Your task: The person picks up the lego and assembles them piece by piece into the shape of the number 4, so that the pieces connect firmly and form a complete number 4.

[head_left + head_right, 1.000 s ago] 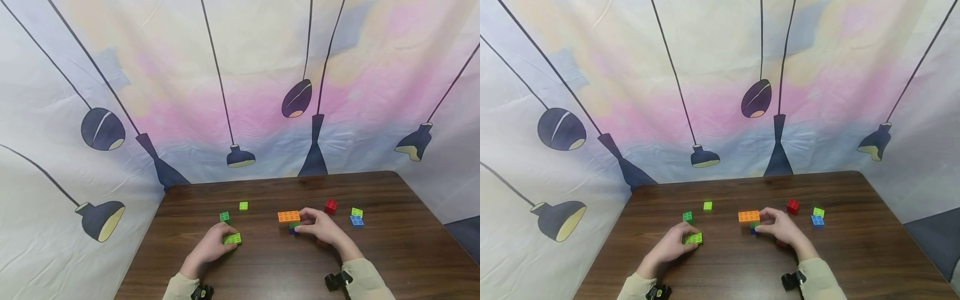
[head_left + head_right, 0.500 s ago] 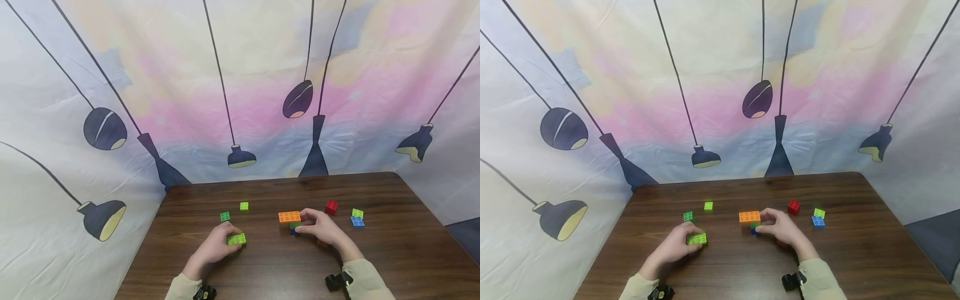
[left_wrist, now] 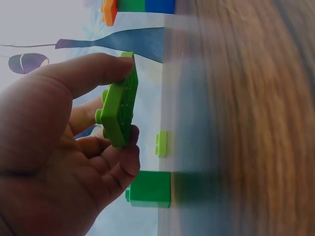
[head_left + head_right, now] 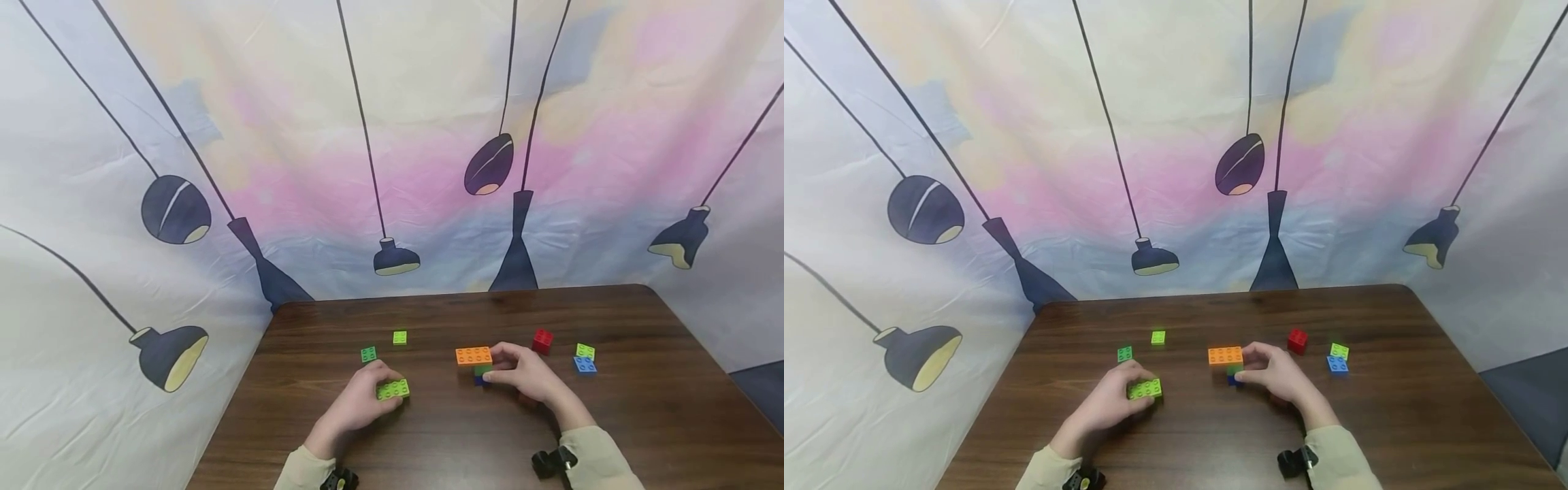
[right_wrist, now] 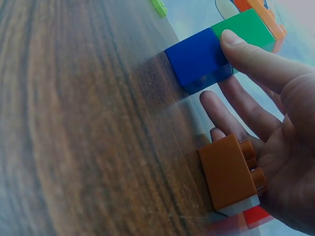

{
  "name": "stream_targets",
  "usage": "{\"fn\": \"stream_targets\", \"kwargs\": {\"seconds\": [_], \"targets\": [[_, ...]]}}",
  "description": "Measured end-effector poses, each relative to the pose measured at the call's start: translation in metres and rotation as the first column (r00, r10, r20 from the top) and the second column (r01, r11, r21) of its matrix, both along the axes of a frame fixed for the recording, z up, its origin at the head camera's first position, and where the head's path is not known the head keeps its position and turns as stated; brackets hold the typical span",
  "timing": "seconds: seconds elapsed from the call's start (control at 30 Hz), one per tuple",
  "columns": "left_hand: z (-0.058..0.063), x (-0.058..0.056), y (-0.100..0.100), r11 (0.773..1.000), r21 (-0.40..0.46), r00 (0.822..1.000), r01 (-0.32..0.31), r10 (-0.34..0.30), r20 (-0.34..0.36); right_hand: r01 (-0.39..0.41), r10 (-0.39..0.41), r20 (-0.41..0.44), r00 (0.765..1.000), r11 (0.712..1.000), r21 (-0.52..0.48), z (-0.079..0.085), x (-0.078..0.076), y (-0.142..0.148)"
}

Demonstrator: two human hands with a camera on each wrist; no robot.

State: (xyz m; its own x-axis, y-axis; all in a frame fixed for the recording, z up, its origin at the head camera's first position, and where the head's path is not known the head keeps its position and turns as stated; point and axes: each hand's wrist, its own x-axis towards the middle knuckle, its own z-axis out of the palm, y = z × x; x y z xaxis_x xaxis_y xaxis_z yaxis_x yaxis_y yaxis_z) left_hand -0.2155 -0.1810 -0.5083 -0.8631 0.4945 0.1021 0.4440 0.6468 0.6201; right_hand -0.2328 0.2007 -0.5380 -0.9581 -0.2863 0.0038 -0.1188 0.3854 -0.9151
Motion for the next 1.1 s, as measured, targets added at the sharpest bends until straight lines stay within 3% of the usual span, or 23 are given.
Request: {"fn": "stream_targets", "kwargs": {"seconds": [0.33,0.77,1.1], "targets": [[0.004,-0.001,0.018,0.998,0.053,1.000,-0.018,0.019,-0.021,-0.012,0.012,-0.012,1.000,1.000,-0.011,0.001,-0.001,-0.001],[0.008,0.000,0.040,0.997,0.058,0.998,0.048,-0.045,-0.042,0.023,-0.023,0.006,1.000,1.000,0.004,0.004,0.000,0.001],[0.017,0.000,0.062,0.990,0.143,0.998,0.018,-0.010,-0.057,0.034,-0.034,0.017,0.999,0.999,-0.004,0.003,0.002,-0.002]]}}
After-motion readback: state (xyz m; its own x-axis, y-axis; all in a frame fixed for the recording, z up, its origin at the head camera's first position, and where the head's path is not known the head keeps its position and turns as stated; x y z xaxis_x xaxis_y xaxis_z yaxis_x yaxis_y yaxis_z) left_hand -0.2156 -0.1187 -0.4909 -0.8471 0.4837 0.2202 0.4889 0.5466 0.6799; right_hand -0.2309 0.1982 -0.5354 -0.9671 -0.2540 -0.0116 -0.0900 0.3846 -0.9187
